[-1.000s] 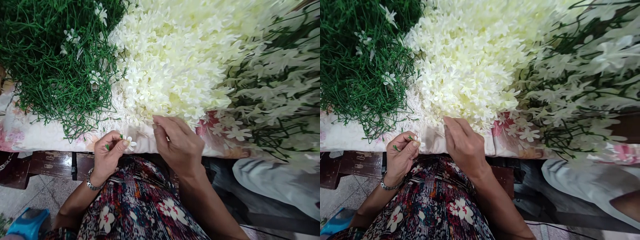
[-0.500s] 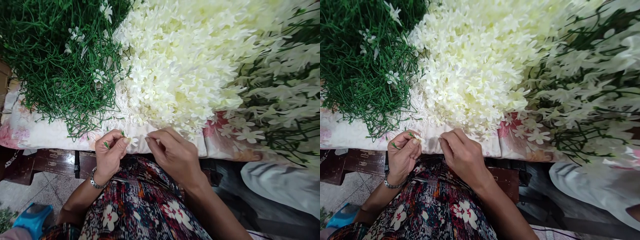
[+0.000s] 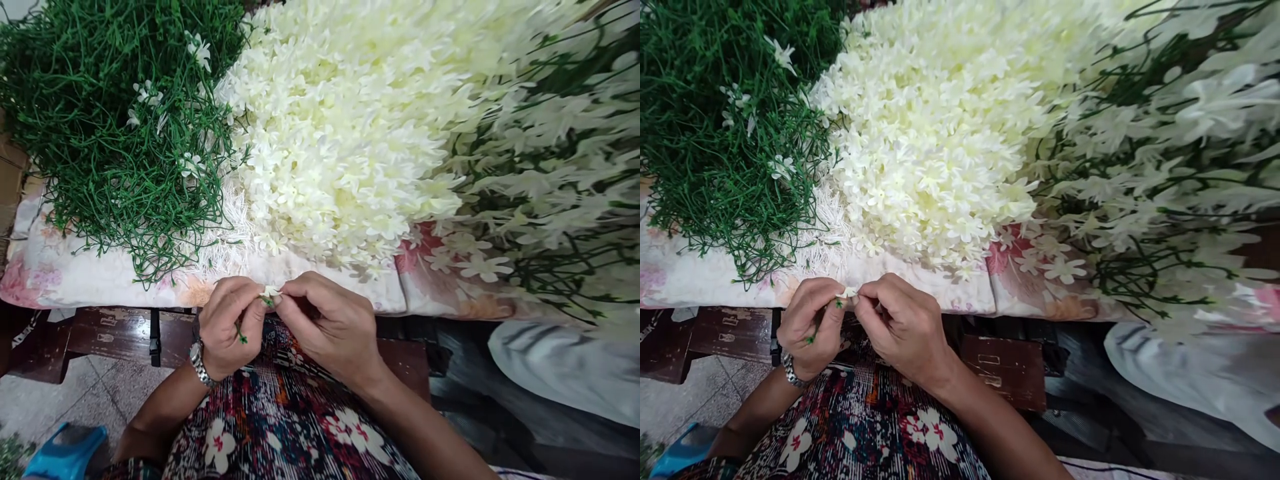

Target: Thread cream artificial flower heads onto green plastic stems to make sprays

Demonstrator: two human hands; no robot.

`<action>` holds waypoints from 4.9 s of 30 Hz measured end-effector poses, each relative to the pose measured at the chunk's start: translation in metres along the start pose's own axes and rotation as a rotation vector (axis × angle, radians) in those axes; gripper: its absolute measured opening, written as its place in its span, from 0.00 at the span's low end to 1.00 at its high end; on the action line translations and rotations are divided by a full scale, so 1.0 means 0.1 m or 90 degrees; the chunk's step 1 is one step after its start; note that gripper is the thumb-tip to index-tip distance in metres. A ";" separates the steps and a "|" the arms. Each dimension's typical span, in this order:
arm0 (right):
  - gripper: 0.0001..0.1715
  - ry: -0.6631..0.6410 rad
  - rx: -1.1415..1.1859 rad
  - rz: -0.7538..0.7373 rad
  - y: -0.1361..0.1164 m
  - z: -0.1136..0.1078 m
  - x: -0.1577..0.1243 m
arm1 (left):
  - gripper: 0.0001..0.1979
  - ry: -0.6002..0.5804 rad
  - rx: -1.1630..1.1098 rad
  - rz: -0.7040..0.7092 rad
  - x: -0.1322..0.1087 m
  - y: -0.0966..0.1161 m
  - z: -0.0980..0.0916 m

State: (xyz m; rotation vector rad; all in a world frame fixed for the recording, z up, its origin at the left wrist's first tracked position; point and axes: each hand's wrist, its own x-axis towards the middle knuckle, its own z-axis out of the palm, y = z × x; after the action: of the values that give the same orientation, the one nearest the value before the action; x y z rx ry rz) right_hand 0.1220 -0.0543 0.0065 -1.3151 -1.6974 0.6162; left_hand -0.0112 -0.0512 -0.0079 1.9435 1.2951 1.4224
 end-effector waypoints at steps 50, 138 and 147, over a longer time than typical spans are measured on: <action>0.10 0.020 0.039 -0.082 0.09 0.02 -0.10 | 0.02 -0.107 -0.571 -0.407 0.03 0.00 0.09; 0.03 -0.129 -0.120 -0.056 0.23 -0.11 -0.06 | 0.07 -0.257 0.067 0.041 0.03 -0.12 0.17; 0.04 -0.144 -0.117 -0.086 0.19 -0.20 -0.03 | 0.05 -0.258 -0.107 -0.064 0.07 -0.13 0.10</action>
State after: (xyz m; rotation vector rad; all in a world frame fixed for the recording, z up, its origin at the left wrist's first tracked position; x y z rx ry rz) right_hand 0.1493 -0.0540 0.0002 -1.2823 -2.0510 0.5566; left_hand -0.0074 -0.0368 -0.0175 1.8974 1.0337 0.9872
